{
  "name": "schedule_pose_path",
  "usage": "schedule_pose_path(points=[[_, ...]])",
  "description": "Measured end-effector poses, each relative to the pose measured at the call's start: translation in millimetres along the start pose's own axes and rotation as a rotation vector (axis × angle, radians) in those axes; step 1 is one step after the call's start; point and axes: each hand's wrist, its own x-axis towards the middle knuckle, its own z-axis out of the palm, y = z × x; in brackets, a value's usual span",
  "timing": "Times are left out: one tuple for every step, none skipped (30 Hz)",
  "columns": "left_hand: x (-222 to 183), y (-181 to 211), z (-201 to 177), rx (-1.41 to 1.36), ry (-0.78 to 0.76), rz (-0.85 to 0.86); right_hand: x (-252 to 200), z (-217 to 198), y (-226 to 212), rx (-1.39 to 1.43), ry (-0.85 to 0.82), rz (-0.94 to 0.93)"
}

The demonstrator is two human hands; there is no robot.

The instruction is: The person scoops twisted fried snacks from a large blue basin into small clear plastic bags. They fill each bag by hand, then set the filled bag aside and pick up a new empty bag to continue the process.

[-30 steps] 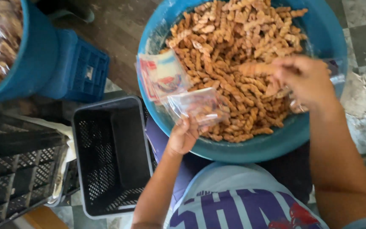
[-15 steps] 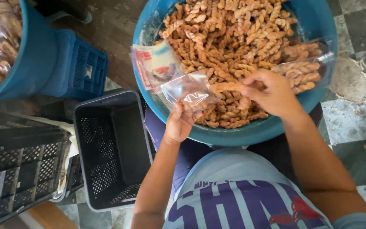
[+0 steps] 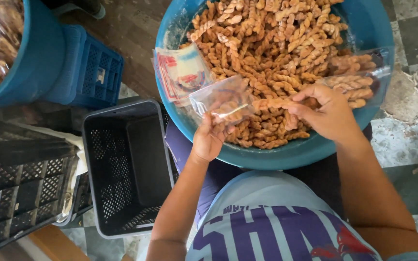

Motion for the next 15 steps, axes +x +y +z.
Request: schedule_pose_path(points=[[-1.7, 1.1, 5.4, -0.003, 0.003, -0.001, 1.0, 2.1, 5.3, -0.001, -0.003, 0.004], [-2.2, 2.1, 11.1, 0.04, -0.016, -0.023, 1.6, 3.5, 10.7, -0.023, -0.002, -0.015], [-2.7, 3.0, 17.1, 0.083, -0.036, -0.045, 2.1, 4.6, 16.1, -0.044, -0.002, -0.034], [-2.0, -1.5, 9.3, 0.083, -0.036, -0.048, 6.5, 6.3, 23.3, -0.045, 0.0, -0.032], [-1.4, -5.9, 1.5, 0.12, -0.07, -0.077, 10.9, 8.1, 30.5, 0.014, -0.021, -0.024], [-1.7, -10.0, -7.0, 0.157, -0.101, -0.105, 15.0, 10.8, 38.0, 0.073, -0.043, -0.015], [1.3, -15.2, -16.6, 0.158, -0.1, -0.107, 16.8, 18.3, 41.8, 0.075, -0.043, -0.013], [4.7, -20.9, -25.9, 0.163, -0.108, -0.109, 18.8, 25.2, 45.5, 0.087, -0.054, 0.008], [8.1, -26.5, -35.3, 0.168, -0.117, -0.111, 20.8, 32.4, 49.2, 0.099, -0.065, 0.029], [11.0, -32.3, -46.0, 0.166, -0.115, -0.111, 19.4, 38.1, 41.3, 0.098, -0.067, 0.031], [14.0, -38.0, -56.9, 0.133, -0.104, -0.105, 18.1, 44.2, 33.5, 0.024, -0.057, -0.006], [16.3, -43.3, -68.2, 0.101, -0.092, -0.097, 16.9, 50.8, 25.6, -0.051, -0.048, -0.044], [14.9, -40.3, -62.5, 0.099, -0.088, -0.096, 18.2, 46.3, 24.4, -0.051, -0.052, -0.042], [13.2, -37.6, -56.8, 0.064, -0.09, -0.102, 19.2, 41.6, 23.3, -0.019, -0.092, -0.033], [11.5, -35.0, -51.0, 0.028, -0.092, -0.108, 20.2, 36.9, 22.2, 0.012, -0.132, -0.023]])
